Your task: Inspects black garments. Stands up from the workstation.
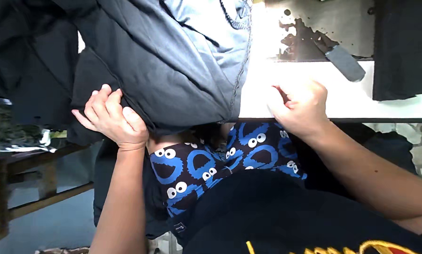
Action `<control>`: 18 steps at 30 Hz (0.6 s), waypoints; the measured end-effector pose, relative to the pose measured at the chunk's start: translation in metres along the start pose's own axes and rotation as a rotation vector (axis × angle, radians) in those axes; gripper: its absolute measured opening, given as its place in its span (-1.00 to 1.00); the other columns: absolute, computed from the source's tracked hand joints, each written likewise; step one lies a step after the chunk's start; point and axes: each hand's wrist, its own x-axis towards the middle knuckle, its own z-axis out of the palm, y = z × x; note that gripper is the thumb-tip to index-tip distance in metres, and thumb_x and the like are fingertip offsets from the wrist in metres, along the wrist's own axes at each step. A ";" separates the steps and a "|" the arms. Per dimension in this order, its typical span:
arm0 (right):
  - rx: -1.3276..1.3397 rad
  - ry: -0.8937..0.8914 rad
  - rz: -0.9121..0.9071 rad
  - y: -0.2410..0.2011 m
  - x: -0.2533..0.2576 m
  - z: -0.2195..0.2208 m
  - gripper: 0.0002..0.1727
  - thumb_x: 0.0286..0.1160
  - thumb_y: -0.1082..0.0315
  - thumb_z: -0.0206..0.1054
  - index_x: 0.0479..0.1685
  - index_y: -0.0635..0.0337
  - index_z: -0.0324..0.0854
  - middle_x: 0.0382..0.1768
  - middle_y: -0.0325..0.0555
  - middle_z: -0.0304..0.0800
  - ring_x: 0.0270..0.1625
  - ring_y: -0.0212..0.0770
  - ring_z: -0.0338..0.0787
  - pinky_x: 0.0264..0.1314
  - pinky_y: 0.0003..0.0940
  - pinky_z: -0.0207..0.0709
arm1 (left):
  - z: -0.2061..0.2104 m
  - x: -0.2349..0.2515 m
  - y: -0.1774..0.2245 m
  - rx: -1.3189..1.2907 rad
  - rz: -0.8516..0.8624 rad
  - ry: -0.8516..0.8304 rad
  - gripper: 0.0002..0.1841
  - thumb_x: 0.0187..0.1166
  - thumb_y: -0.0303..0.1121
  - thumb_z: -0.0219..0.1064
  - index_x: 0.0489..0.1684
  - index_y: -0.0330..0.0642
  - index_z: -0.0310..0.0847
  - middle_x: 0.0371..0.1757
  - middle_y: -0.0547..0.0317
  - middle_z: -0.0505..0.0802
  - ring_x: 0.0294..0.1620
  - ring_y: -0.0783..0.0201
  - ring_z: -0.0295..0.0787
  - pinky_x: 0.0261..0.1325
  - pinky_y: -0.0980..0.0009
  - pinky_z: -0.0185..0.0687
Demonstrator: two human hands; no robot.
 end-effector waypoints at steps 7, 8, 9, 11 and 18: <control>-0.044 0.018 0.045 0.001 -0.001 0.003 -0.71 0.67 0.36 0.18 -0.23 0.37 0.77 -0.36 0.22 0.78 -0.28 0.10 0.76 -0.23 -0.07 0.54 | 0.004 0.003 0.003 -0.014 0.001 0.050 -0.42 0.72 -0.02 -0.27 0.16 -0.10 0.71 0.38 -0.11 0.79 0.54 -0.19 0.57 0.60 -0.42 -0.09; -0.054 0.024 0.057 0.000 0.000 0.003 -0.70 0.67 0.36 0.17 -0.22 0.37 0.78 -0.34 0.23 0.79 -0.26 0.10 0.77 -0.21 -0.06 0.55 | 0.004 0.004 0.004 -0.017 0.003 0.053 -0.42 0.72 -0.04 -0.27 0.16 -0.10 0.71 0.38 -0.11 0.78 0.54 -0.19 0.57 0.59 -0.42 -0.09; -0.062 0.027 0.068 0.000 0.000 0.003 -0.70 0.67 0.36 0.17 -0.22 0.37 0.78 -0.34 0.23 0.79 -0.26 0.10 0.77 -0.20 -0.06 0.56 | 0.004 0.004 0.005 -0.023 0.000 0.057 -0.43 0.71 -0.05 -0.26 0.15 -0.10 0.72 0.37 -0.11 0.79 0.54 -0.20 0.57 0.59 -0.43 -0.09; -0.076 0.032 0.075 -0.001 0.001 0.003 -0.69 0.68 0.35 0.18 -0.22 0.37 0.79 -0.36 0.22 0.79 -0.27 0.08 0.77 -0.20 -0.08 0.56 | 0.004 0.004 0.006 -0.030 -0.007 0.066 -0.43 0.70 -0.06 -0.26 0.14 -0.09 0.72 0.36 -0.10 0.80 0.53 -0.19 0.58 0.58 -0.44 -0.09; -0.101 0.026 0.078 -0.001 0.004 0.003 -0.69 0.65 0.34 0.17 -0.24 0.36 0.79 -0.41 0.18 0.78 -0.31 0.08 0.76 -0.27 -0.06 0.54 | 0.009 0.005 0.008 -0.052 -0.013 0.110 -0.44 0.68 -0.06 -0.24 0.12 -0.06 0.75 0.31 -0.06 0.82 0.50 -0.16 0.60 0.60 -0.42 -0.11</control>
